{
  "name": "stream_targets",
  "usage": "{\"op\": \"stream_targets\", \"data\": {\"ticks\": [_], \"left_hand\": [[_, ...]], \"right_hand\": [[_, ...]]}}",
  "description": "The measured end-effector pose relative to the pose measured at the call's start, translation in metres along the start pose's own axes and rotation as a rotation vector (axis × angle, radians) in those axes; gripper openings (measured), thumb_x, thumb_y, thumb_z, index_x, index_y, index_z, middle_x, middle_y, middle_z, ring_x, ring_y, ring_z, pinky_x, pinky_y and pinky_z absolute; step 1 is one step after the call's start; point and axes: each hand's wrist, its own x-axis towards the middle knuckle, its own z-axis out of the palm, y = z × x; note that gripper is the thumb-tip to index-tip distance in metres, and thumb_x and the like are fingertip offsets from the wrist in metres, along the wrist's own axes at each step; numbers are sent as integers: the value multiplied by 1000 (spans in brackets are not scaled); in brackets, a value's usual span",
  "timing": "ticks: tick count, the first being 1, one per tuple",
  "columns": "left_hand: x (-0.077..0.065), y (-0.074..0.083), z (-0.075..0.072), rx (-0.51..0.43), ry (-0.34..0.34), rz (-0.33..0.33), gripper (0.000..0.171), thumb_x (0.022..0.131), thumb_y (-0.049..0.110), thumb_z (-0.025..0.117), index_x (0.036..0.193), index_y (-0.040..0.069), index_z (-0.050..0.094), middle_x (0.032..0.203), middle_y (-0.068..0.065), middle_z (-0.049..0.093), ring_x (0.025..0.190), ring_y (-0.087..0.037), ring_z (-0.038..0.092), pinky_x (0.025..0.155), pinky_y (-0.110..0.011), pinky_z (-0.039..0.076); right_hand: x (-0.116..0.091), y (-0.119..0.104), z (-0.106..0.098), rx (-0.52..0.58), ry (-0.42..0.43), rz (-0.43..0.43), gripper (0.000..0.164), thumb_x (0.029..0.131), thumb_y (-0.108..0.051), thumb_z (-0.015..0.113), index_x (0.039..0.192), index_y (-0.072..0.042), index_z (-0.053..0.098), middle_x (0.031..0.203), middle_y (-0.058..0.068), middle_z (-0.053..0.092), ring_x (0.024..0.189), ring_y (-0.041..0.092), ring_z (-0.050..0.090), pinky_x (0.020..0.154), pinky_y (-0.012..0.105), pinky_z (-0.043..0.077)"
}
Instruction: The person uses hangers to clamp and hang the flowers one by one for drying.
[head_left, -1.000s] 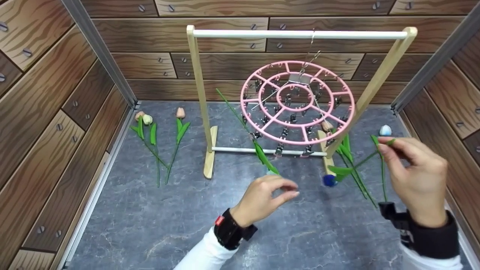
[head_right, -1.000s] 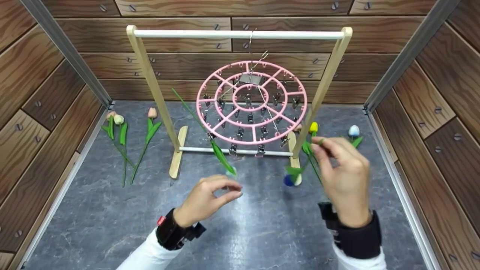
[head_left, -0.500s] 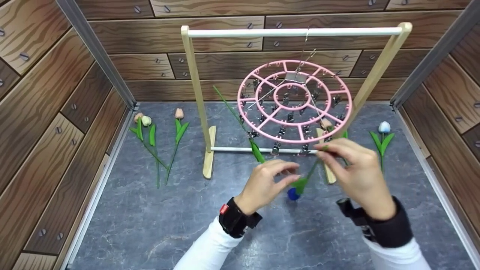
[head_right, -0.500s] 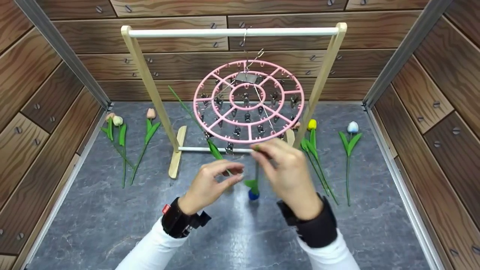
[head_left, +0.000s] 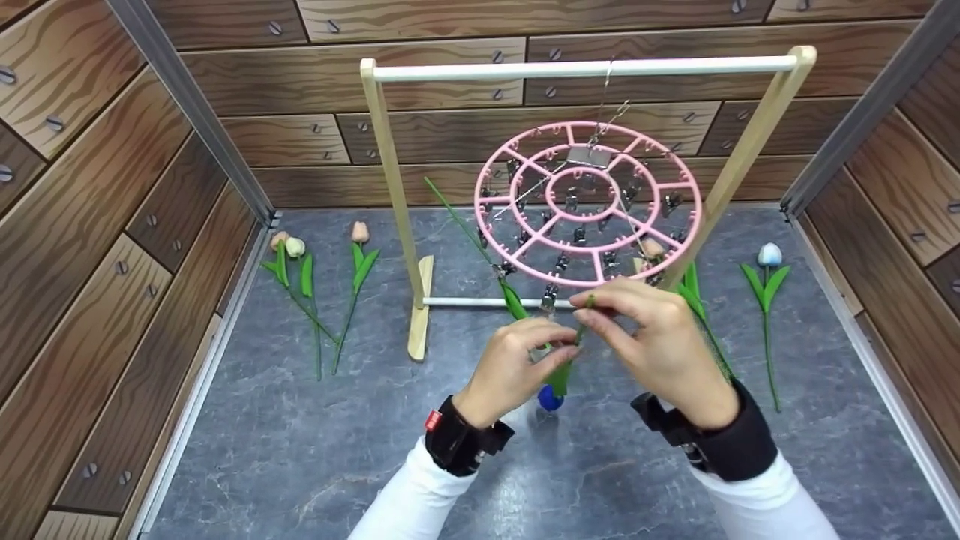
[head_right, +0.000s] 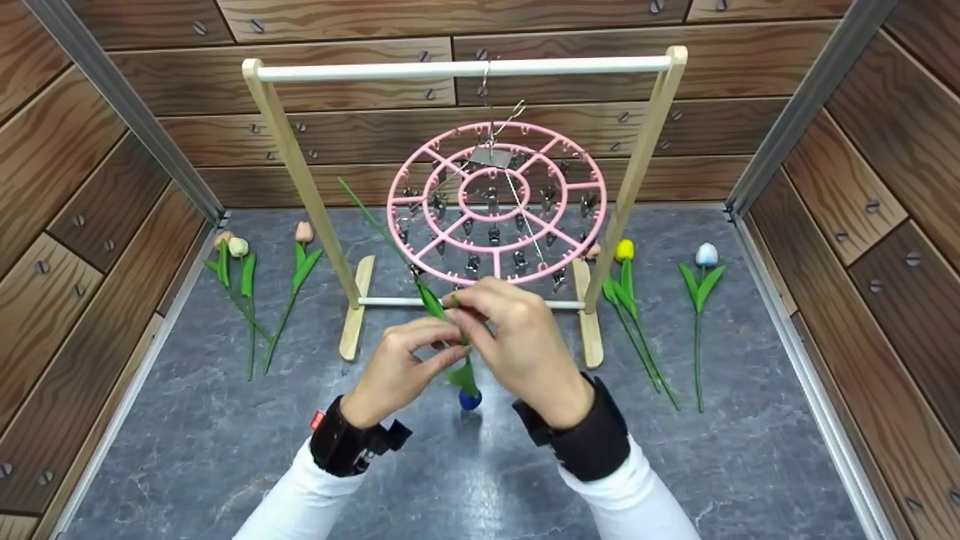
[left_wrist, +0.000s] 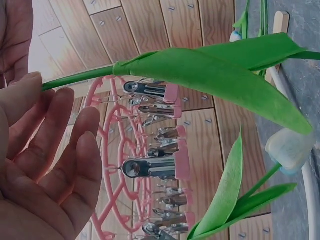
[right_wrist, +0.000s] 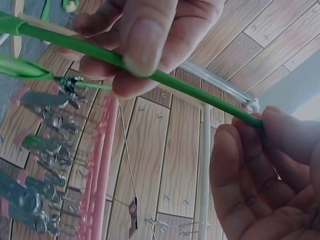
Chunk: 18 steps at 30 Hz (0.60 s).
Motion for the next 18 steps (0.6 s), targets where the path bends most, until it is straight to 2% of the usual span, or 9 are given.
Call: {"op": "stream_targets", "data": {"ticks": [4,8,10,12,14,18], "left_hand": [[-2,-2,-2,8,-5,-3,10,105,4,86,111,-5,87,108,-18,89,96,-32,85,89,-38,73],[-5,-4,-9,10,17,-43,10,104,5,87,109,-4,87,107,-19,89,94,-32,85,88,-40,73],[-7,-6,-14,16,42,-70,11,103,4,87,109,-4,86,106,-19,89,93,-33,85,87,-39,73],[-8,-8,-19,25,72,-94,11,103,4,87,110,-4,87,105,-18,89,91,-32,85,86,-36,73],[-9,-10,-25,33,97,-112,10,103,3,87,110,-4,87,103,-18,89,90,-31,84,85,-34,73],[-11,-12,-34,42,127,-141,11,104,3,87,112,-5,86,103,-18,88,90,-30,84,85,-35,73]], "right_hand": [[-2,3,5,38,17,37,25,95,15,84,117,3,87,104,17,87,90,15,81,88,6,59],[-12,11,10,37,107,145,18,101,8,82,118,4,88,105,20,87,93,-3,74,86,5,57],[-19,15,15,14,137,201,14,102,8,83,114,5,88,102,21,87,89,-4,72,84,5,56],[-26,22,23,-15,137,258,11,100,8,85,110,5,88,97,22,87,83,1,72,79,6,56],[-32,26,33,-36,105,323,10,99,7,86,109,6,88,96,22,87,80,13,78,79,11,62],[-36,32,57,-19,31,465,19,104,2,84,121,12,83,108,30,86,93,40,87,88,37,74]]}}
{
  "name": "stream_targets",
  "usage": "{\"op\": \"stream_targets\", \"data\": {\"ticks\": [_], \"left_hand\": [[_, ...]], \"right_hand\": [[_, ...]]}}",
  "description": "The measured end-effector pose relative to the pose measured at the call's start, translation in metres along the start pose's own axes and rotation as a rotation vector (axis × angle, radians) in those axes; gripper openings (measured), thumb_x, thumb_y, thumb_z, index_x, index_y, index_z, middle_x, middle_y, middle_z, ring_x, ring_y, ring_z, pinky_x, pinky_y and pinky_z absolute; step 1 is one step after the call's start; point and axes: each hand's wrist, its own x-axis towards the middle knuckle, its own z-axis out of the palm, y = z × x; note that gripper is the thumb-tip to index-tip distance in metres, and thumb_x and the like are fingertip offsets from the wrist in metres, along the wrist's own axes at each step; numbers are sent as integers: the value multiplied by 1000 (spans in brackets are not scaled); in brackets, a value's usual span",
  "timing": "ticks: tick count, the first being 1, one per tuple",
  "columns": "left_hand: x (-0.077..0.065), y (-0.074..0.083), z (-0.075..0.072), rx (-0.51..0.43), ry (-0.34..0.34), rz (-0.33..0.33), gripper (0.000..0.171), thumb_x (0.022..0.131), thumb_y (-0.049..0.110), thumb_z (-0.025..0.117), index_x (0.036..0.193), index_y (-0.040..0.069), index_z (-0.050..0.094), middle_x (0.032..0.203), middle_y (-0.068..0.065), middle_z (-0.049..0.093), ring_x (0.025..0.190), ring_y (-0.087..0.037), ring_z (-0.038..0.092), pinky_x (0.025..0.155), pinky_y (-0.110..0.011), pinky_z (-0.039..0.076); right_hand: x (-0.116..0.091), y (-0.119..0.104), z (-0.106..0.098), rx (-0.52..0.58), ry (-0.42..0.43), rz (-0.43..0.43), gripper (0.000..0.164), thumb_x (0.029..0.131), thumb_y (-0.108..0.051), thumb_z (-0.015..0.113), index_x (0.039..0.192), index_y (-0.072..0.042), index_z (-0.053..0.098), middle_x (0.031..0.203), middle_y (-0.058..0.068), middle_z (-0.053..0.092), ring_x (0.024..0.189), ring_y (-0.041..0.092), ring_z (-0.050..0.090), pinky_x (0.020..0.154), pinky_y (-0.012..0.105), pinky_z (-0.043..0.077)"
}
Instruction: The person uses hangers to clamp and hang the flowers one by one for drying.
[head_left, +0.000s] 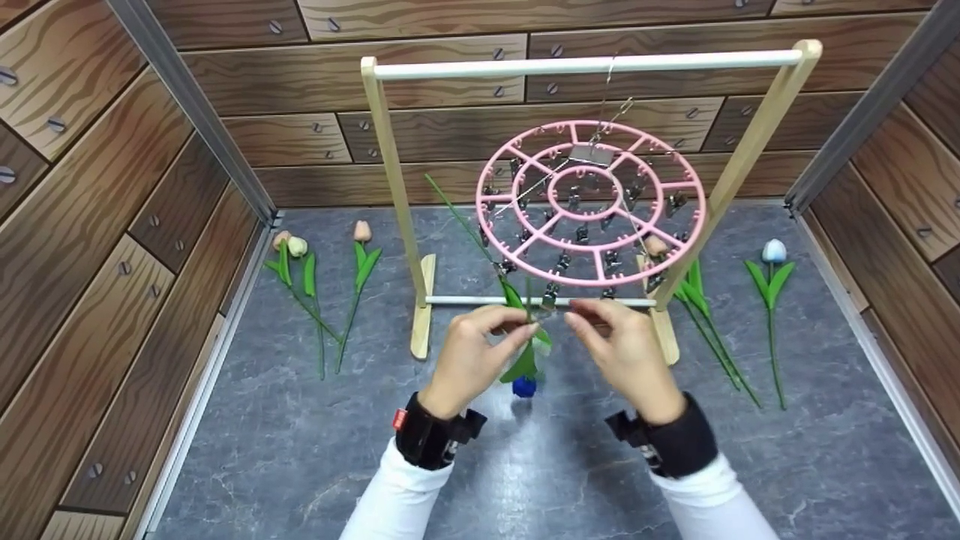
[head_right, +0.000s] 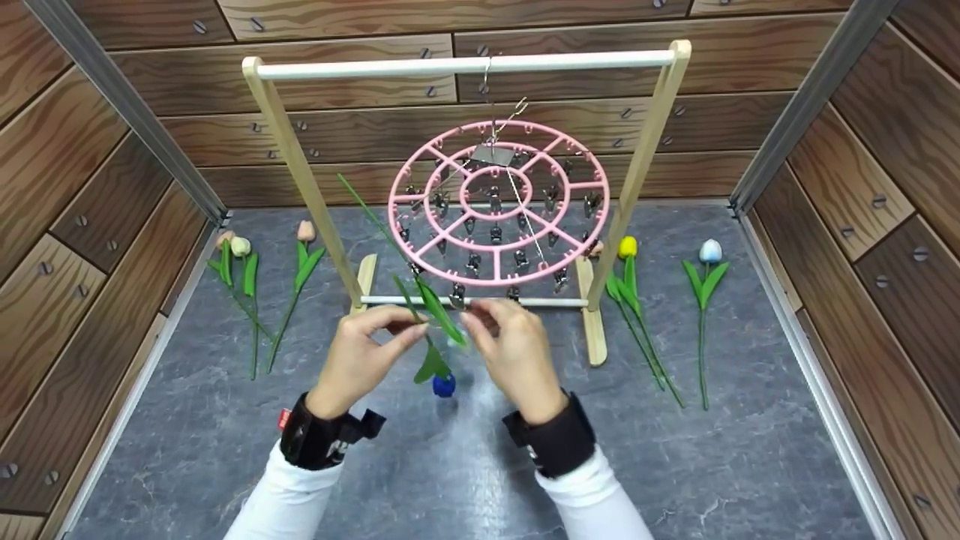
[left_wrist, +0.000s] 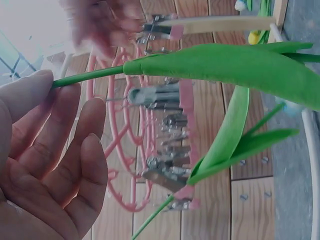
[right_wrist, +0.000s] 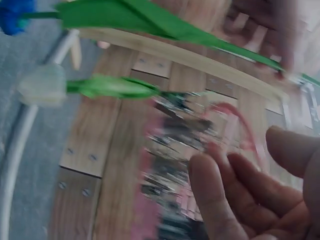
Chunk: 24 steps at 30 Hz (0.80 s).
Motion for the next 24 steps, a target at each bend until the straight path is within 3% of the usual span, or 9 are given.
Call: {"op": "stream_targets", "data": {"ticks": [3,7,13,20,24], "left_hand": [[-1,0,-5,16,9,-13,11,105,4,86,113,-4,87,103,-17,88,91,-30,83,86,-37,72],[0,2,-9,27,15,-19,12,106,6,86,114,-3,87,104,-17,88,91,-29,83,86,-39,72],[3,4,-9,17,46,-35,12,106,6,86,113,-3,87,104,-17,89,92,-30,85,87,-39,73],[8,5,-6,-4,60,-97,14,106,8,85,113,-4,88,104,-18,90,92,-33,87,88,-40,73],[10,3,-6,-9,56,-110,14,107,8,85,113,-4,88,104,-18,90,91,-33,87,87,-38,73]], "right_hand": [[3,2,16,-6,-10,57,29,106,0,82,131,16,78,117,35,83,100,49,86,91,55,73],[13,6,33,-86,27,61,33,104,-7,87,128,14,78,109,35,83,90,48,84,85,63,71],[28,12,45,-150,35,63,24,103,-13,91,108,9,82,82,27,79,70,42,75,68,60,62],[32,16,45,-55,8,132,19,104,-8,89,113,9,86,92,30,85,79,46,83,73,59,70],[34,16,43,13,-9,126,16,104,-4,87,113,9,84,94,29,85,84,47,84,76,49,73]]}}
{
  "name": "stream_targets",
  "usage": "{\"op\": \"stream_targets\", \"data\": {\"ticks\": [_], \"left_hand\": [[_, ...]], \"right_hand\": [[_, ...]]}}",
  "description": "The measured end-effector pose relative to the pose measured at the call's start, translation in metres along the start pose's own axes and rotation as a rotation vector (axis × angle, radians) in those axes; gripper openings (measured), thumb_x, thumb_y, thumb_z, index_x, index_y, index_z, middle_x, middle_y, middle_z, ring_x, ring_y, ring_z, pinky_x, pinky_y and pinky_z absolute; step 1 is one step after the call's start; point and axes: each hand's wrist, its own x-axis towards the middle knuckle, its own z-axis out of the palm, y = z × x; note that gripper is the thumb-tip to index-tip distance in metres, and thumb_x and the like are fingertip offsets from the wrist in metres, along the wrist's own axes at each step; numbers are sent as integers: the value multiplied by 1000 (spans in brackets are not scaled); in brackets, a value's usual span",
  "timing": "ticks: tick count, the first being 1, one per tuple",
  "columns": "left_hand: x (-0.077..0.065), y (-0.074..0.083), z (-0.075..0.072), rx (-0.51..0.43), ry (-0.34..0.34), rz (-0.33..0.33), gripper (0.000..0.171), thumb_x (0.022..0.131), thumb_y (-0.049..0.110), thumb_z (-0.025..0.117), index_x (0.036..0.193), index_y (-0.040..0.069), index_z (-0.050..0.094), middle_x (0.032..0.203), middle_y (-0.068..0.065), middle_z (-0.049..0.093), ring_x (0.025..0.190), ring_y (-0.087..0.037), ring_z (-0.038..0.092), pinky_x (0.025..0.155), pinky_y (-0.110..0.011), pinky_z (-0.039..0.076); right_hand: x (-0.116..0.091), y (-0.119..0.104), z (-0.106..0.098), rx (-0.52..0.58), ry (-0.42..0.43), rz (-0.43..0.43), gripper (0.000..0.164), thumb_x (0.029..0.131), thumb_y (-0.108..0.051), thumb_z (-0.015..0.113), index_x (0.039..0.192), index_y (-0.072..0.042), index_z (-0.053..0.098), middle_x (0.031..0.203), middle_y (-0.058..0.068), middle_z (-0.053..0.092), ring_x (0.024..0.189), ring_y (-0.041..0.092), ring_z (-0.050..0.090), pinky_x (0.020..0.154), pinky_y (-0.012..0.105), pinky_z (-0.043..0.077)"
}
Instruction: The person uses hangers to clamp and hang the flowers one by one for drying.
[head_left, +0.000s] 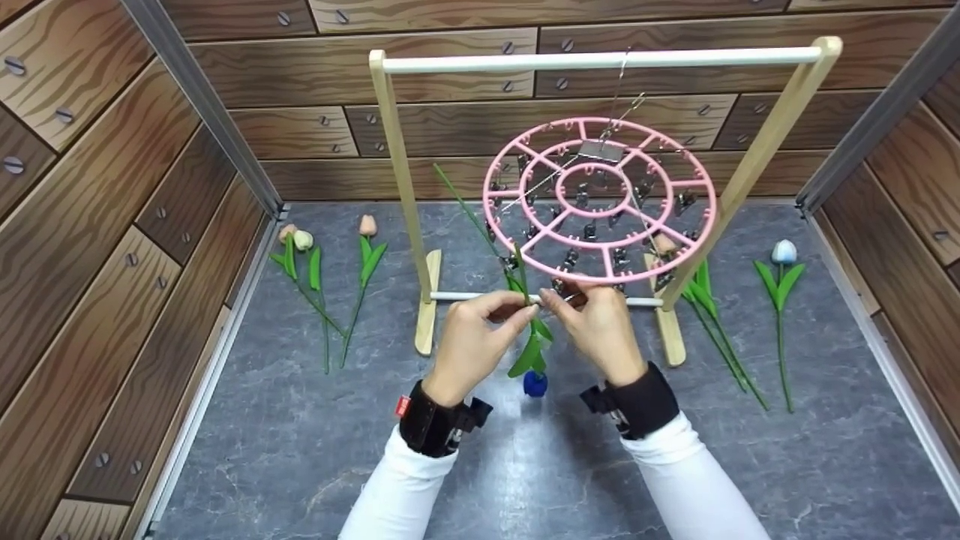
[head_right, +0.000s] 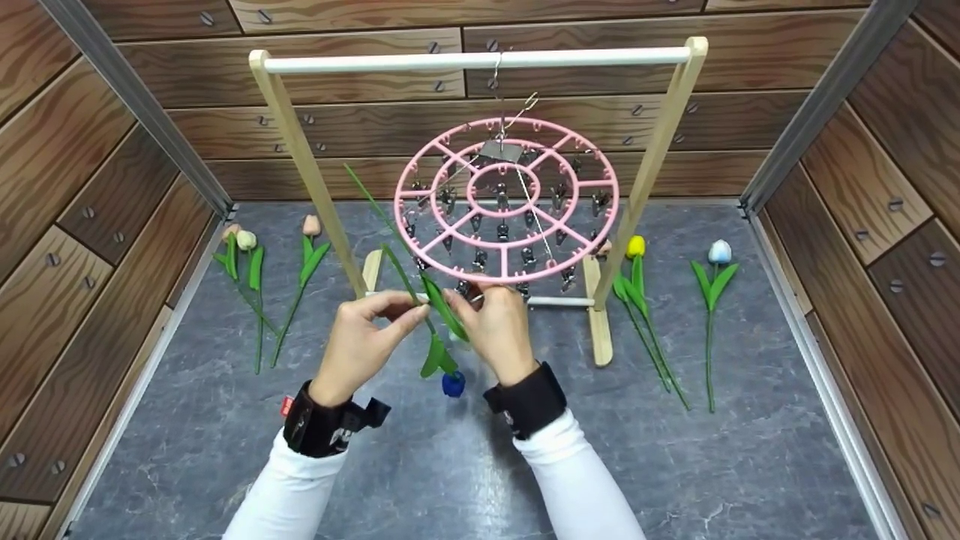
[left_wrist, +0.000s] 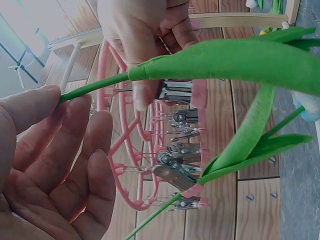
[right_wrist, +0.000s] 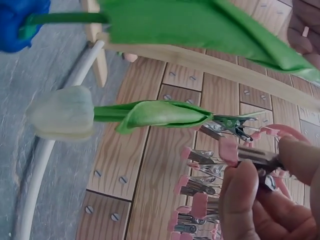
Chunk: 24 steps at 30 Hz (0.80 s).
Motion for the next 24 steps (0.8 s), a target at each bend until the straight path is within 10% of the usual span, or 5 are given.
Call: {"op": "stream_targets", "data": {"ticks": [7,15,24], "left_hand": [[1,-2,0,-15,-6,-14,14,108,9,84,115,-3,88,105,-18,90,92,-33,87,86,-37,73],[3,-2,7,-61,-5,-49,14,108,8,84,112,-5,87,102,-20,90,87,-31,85,83,-26,68],[10,-4,11,-159,-7,-195,13,106,8,87,109,-4,85,102,-22,89,88,-30,86,80,-24,67]], "right_hand": [[3,1,-1,39,-15,3,13,104,1,84,113,10,83,98,28,85,86,38,83,79,24,64],[-2,3,-1,374,154,186,25,103,14,75,126,23,76,110,39,84,74,-10,70,76,10,62],[-11,6,1,869,299,361,40,107,19,64,99,-11,89,82,-8,82,70,4,71,75,17,63]]}}
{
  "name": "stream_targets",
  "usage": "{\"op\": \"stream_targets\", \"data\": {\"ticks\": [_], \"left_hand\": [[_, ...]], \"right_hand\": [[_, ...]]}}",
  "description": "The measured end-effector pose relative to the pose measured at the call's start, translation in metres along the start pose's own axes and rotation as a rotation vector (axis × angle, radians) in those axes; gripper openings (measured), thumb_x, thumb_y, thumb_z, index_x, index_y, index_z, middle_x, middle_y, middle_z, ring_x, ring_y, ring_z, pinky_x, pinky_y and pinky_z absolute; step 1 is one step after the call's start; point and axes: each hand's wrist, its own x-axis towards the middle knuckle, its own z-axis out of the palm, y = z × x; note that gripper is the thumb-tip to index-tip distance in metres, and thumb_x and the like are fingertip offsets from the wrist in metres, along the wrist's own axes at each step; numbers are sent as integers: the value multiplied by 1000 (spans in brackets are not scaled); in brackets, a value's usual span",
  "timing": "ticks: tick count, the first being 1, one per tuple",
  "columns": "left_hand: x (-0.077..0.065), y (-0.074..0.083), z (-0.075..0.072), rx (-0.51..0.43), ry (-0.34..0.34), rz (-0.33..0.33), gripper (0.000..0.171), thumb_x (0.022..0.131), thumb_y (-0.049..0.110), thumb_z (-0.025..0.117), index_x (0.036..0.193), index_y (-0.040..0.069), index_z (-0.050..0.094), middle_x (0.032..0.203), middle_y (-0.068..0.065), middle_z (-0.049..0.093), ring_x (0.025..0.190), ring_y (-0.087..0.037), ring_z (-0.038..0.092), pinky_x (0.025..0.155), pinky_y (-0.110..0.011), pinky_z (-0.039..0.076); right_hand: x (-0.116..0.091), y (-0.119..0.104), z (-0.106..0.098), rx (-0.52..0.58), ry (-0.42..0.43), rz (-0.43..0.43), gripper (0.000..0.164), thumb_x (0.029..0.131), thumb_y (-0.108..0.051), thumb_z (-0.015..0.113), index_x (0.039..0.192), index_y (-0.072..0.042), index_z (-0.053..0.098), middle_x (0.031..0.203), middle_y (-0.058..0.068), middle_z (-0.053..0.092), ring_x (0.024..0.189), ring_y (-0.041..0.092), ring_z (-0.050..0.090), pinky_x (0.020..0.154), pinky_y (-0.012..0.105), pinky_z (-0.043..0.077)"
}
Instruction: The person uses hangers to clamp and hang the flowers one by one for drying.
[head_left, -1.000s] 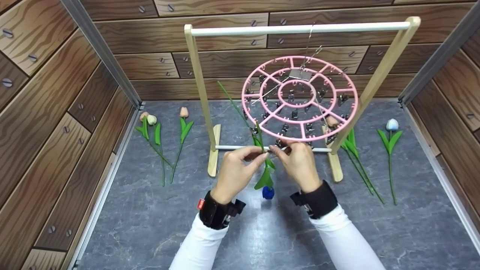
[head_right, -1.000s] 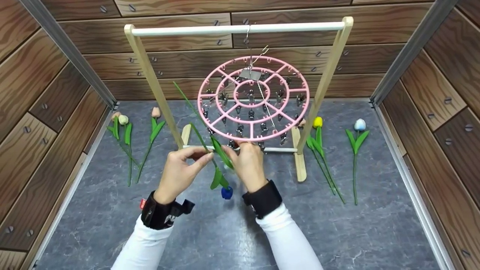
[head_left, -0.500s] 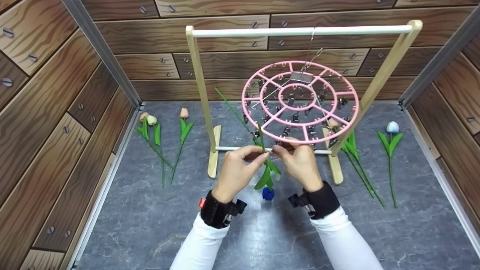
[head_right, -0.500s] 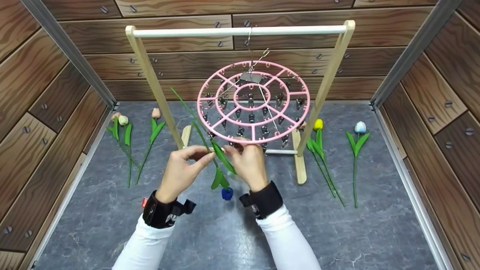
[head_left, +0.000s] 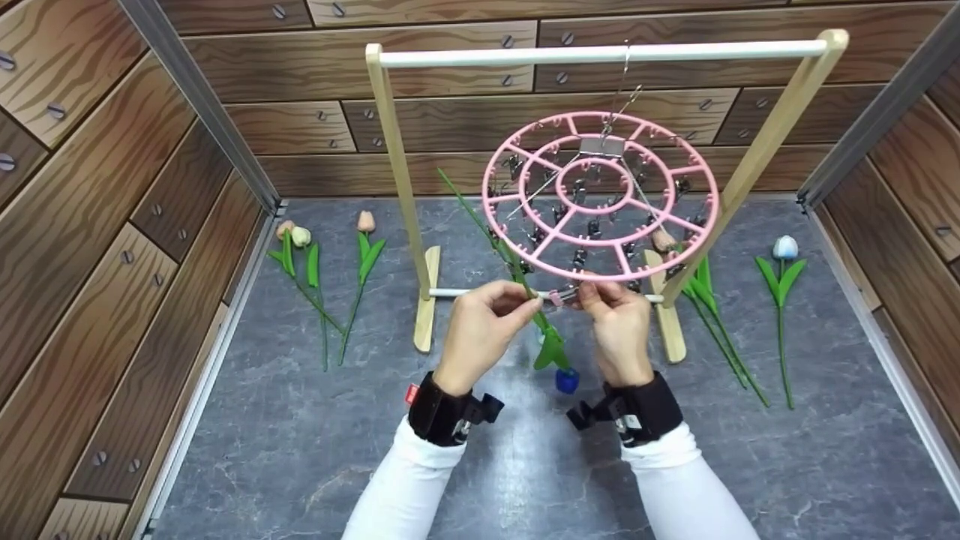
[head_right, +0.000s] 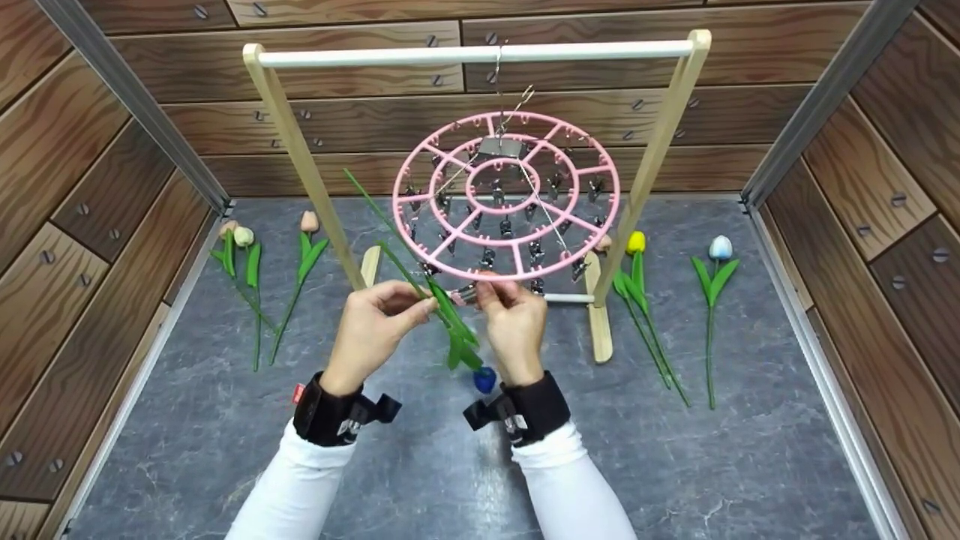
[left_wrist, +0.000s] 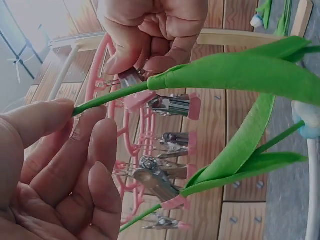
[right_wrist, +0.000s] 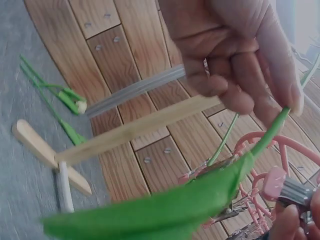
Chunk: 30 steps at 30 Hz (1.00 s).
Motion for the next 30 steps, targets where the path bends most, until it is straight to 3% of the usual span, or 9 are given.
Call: {"op": "stream_targets", "data": {"ticks": [4,9,12,16,20,24,26,30], "left_hand": [[4,0,1,-48,9,-53,14,105,7,87,109,-6,85,104,-24,89,92,-36,89,81,-27,69],[8,2,3,-82,34,-86,14,104,7,88,109,-6,85,104,-25,89,94,-41,88,79,-25,68],[9,2,5,-121,45,-102,14,104,5,88,109,-7,85,104,-26,89,92,-43,88,80,-33,73],[10,1,9,-168,69,-109,14,103,3,88,109,-9,84,102,-27,89,80,-22,85,81,-42,75],[10,1,12,-212,88,-99,13,103,0,87,109,-11,83,101,-29,88,73,0,74,77,-31,73],[9,3,15,-246,86,-85,14,103,-1,86,109,-13,82,100,-30,88,70,3,72,74,-23,69],[9,3,16,-248,82,-87,14,104,-1,86,109,-13,82,99,-29,88,70,2,72,73,-23,69],[9,4,16,-250,80,-92,15,104,-1,85,109,-14,82,99,-29,88,68,3,71,73,-23,69]], "right_hand": [[-3,0,-1,2,-10,-18,44,107,20,63,95,-15,88,81,-8,82,70,4,71,75,18,63],[-5,-1,-1,-34,-20,-26,37,107,19,66,97,-7,90,81,-10,82,70,4,73,75,18,63],[-6,-1,-2,-59,-20,-27,33,107,18,67,98,-4,89,82,-11,82,71,3,73,75,18,63],[-7,-2,-2,-52,-23,-36,26,109,13,70,101,-2,89,84,-10,84,72,3,74,75,18,63],[-7,-1,-3,-33,-39,-57,8,107,-2,82,104,1,89,86,-9,85,73,2,75,74,18,65],[-8,0,-4,-17,-55,-62,22,102,-16,89,106,5,88,89,-9,86,74,2,75,74,18,65],[-8,0,-5,-17,-59,-55,24,103,-15,88,108,8,88,91,-8,87,75,2,75,75,18,66],[-7,-1,-6,-47,-67,-36,15,110,1,78,112,14,86,93,-7,88,78,2,77,77,19,66]]}}
